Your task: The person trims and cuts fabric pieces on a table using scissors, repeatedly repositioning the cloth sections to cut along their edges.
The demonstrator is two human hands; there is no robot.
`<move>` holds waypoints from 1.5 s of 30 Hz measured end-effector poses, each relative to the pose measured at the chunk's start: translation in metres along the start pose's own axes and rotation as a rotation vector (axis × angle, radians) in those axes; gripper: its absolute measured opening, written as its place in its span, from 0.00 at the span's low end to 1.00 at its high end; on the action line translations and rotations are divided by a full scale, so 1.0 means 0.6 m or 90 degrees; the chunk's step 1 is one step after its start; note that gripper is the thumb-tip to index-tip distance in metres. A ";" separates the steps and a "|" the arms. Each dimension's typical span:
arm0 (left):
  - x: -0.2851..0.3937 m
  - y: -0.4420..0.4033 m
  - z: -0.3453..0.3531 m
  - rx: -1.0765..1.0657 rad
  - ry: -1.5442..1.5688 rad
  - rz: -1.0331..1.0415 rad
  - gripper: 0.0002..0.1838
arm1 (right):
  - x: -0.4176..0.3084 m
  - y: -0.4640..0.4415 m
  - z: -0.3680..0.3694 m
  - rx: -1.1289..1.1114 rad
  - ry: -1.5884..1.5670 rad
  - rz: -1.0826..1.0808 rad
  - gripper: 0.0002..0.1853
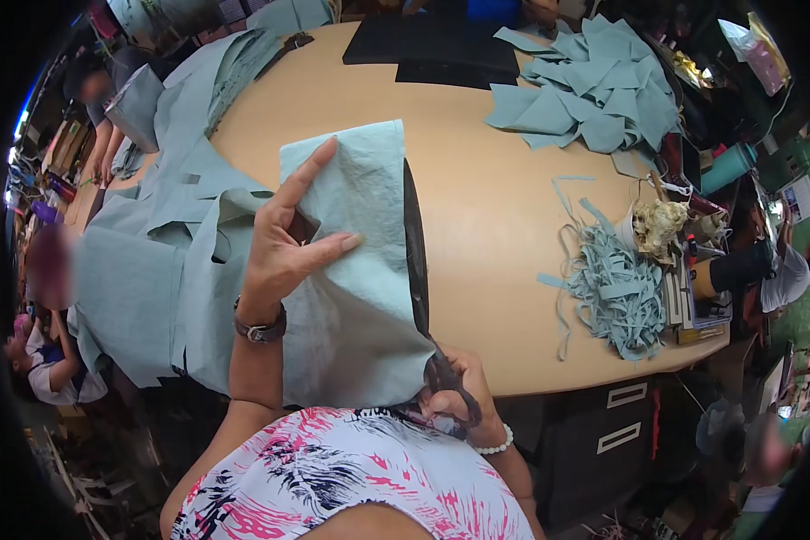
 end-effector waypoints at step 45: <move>0.005 0.025 0.016 -0.026 0.063 -0.024 0.43 | 0.007 0.000 -0.005 0.009 0.044 0.005 0.31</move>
Point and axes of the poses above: each hand's wrist, its own y-axis away from the middle knuckle, its own z-axis out of the palm, x = y × z, the point moved 2 cm from there along -y, towards the middle knuckle, and after that the axes turned 6 degrees about y, right-handed, at the moved point
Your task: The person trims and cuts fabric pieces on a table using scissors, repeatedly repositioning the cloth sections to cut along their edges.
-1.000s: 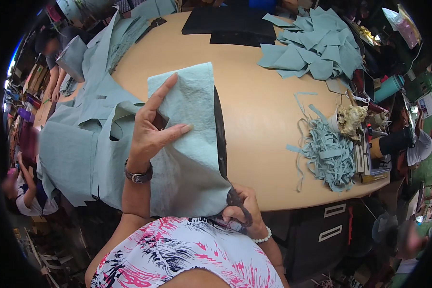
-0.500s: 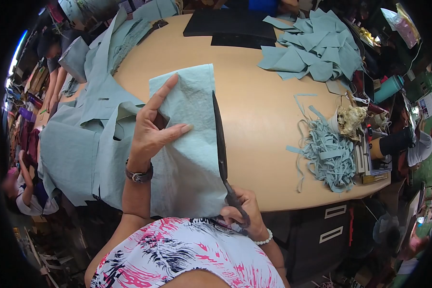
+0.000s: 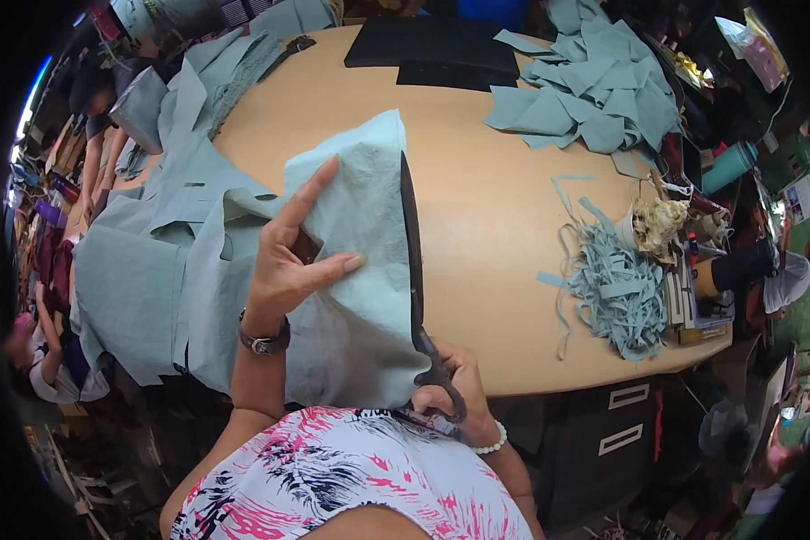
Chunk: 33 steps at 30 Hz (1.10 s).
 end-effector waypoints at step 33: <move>0.000 0.012 0.000 -0.022 -0.046 0.007 0.43 | -0.008 0.012 0.019 0.052 0.032 0.041 0.22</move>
Point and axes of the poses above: each hand's wrist, its own y-axis away from the middle knuckle, its own z-axis out of the palm, x = y × z, the point moved 2 cm from there along -y, towards the middle knuckle, and after that the axes turned 6 degrees about y, right-handed, at the moved point
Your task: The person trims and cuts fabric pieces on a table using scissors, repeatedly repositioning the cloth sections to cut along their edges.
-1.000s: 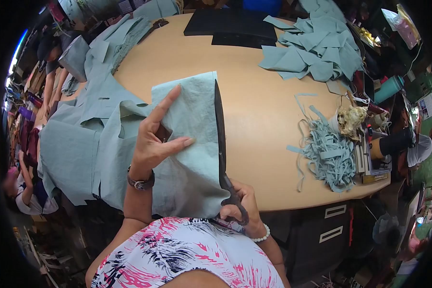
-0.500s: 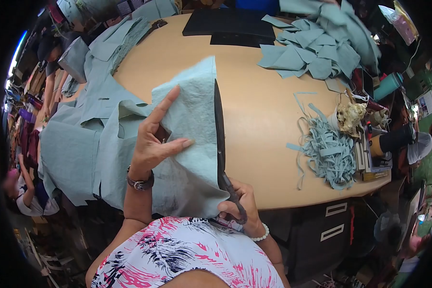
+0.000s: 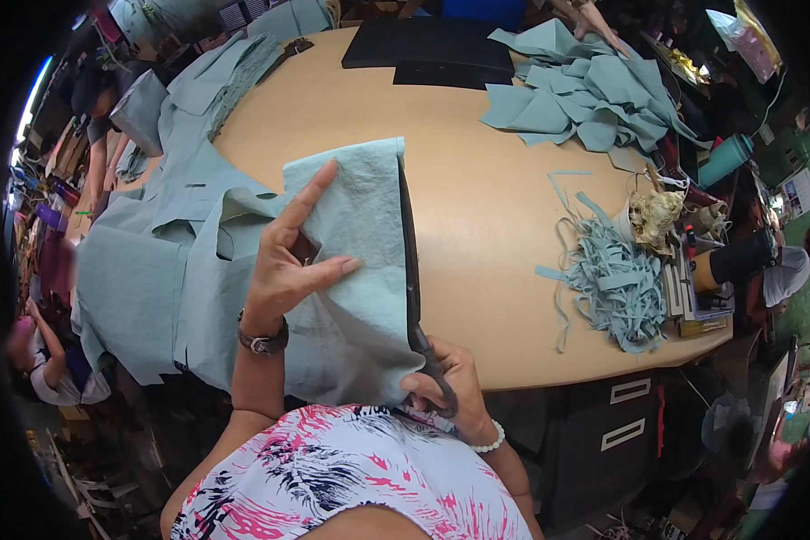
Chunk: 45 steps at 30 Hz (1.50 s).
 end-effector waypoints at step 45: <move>-0.009 0.015 0.018 0.122 -0.054 0.014 0.36 | 0.020 -0.009 0.002 0.002 -0.093 -0.046 0.31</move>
Point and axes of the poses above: each hand's wrist, its own y-axis away from the middle knuckle, its own z-axis out of the palm, x = y × z, the point moved 2 cm from there along -y, towards the middle knuckle, and after that the axes turned 6 degrees about y, right-handed, at the moved point
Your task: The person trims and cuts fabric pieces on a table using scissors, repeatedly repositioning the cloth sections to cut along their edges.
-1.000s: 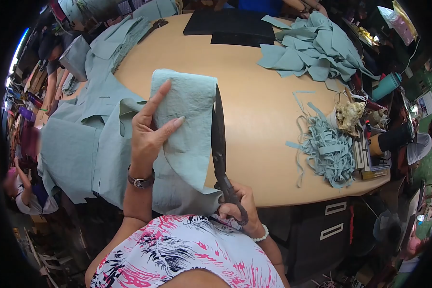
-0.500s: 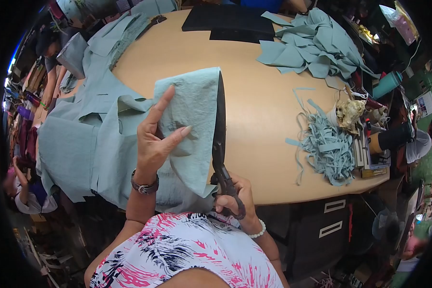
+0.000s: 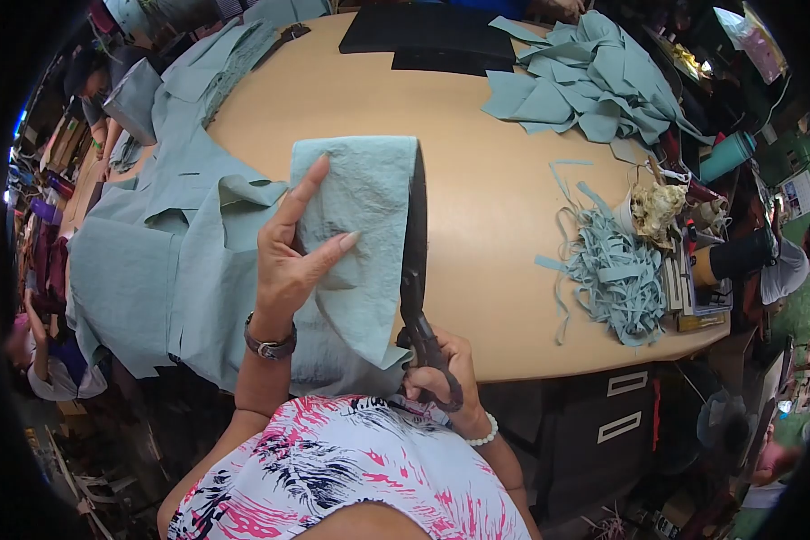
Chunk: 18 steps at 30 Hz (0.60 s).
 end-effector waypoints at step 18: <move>0.013 0.012 0.005 -0.046 -0.034 0.013 0.37 | -0.013 0.000 0.007 0.010 -0.025 -0.027 0.28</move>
Point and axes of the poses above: each hand's wrist, its own y-axis away from the middle knuckle, its own z-axis out of the palm, x = y × z, the point moved 2 cm from there along -y, towards the middle knuckle, and after that the axes turned 6 degrees about y, right-handed, at the moved point
